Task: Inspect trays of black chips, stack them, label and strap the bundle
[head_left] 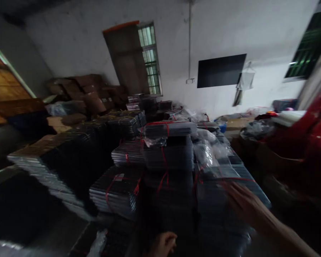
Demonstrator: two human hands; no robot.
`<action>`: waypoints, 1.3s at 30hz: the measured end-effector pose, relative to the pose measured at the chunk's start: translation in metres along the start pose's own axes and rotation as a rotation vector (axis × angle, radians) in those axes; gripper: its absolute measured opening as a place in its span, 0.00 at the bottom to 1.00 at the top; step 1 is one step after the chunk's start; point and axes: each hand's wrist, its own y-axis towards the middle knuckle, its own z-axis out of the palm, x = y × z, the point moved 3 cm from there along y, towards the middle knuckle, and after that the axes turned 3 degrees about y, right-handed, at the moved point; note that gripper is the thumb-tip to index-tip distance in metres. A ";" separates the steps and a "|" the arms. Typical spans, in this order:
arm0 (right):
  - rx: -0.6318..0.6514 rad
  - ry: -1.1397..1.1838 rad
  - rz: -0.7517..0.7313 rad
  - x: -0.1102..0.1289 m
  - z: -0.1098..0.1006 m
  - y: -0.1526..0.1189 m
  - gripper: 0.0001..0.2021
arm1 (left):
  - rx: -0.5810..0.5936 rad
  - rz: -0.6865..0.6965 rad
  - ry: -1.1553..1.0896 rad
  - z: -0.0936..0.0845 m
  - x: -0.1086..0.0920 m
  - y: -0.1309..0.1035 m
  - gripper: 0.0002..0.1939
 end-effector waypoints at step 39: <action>0.181 -0.026 0.061 -0.021 0.103 0.404 0.17 | -0.859 0.888 0.472 -0.231 -0.233 0.146 0.43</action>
